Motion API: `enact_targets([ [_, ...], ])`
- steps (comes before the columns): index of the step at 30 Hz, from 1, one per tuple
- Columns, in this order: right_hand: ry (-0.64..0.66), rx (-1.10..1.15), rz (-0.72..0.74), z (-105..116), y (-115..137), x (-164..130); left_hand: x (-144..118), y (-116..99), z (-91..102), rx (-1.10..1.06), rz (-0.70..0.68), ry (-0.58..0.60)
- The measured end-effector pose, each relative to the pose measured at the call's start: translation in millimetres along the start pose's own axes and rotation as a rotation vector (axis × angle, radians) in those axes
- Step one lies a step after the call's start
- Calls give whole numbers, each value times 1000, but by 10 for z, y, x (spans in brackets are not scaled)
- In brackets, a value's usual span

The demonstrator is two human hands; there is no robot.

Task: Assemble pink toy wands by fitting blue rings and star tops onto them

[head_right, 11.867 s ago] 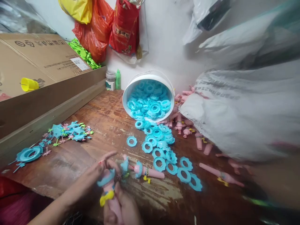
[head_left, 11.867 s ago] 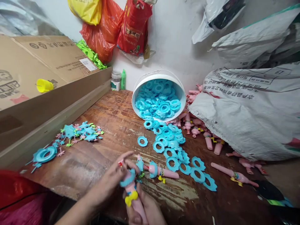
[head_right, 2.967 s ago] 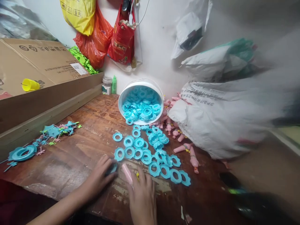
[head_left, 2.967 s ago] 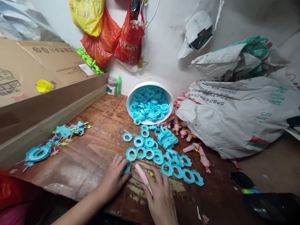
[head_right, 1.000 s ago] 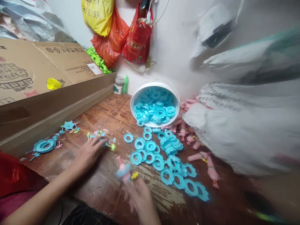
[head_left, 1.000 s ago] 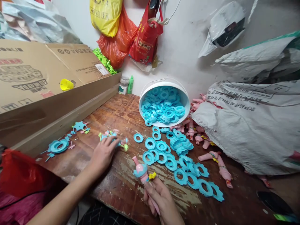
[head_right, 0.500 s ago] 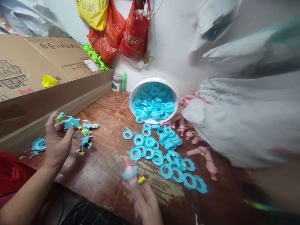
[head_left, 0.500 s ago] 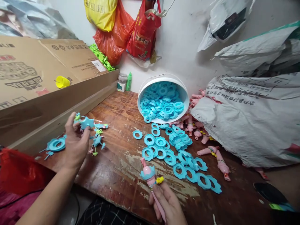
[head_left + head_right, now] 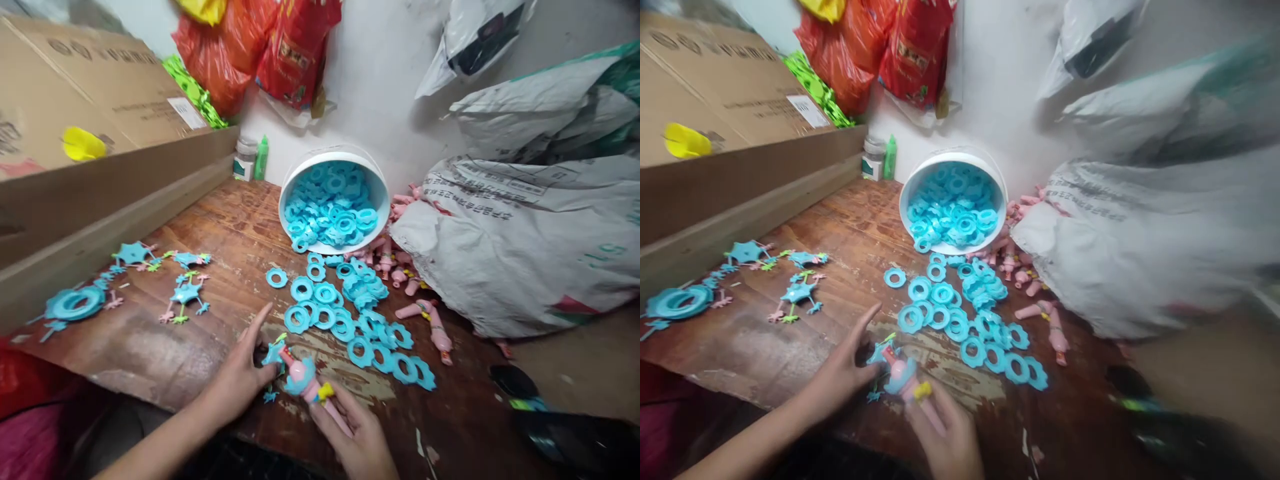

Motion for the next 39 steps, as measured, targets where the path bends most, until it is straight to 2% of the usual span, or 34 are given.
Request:
enact_targets([
  [1,-9,-76,16,17,70,-32,-6,75,-143,49,14,44],
  [3,2,-236,9,33,160,-85,-11,134,-270,122,-8,84],
  [6,7,-347,-55,91,170,-139,19,95,-294,160,-75,175],
  [10,7,-302,-59,115,158,-147,62,63,-284,262,-72,281],
  [18,85,-267,-58,25,26,-86,74,90,-338,333,-123,288],
  [24,174,-468,-24,51,-68,-109,61,90,-352,334,-179,273],
  [27,170,-792,19,44,97,-175,46,75,-353,338,-205,273],
  [30,173,-1214,48,-118,419,-164,44,77,-349,327,-182,297],
  [33,215,-1461,-66,-338,746,7,46,95,-355,326,-144,335],
  [36,234,-1489,-283,-431,970,176,39,120,-377,333,-132,355],
  [38,230,-1385,-385,-384,996,208,41,128,-372,322,-136,331],
  [39,225,-1285,-391,-329,970,212,51,121,-351,309,-142,305],
])
Point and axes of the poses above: each hand's wrist, its own x-axis towards the middle knuckle, its own z-axis out of the back of the hand, y = z × x, the point moved 9 cm from there along x, towards the middle knuckle, and after that the axes turned 15 degrees about y, right-handed, at the moved point
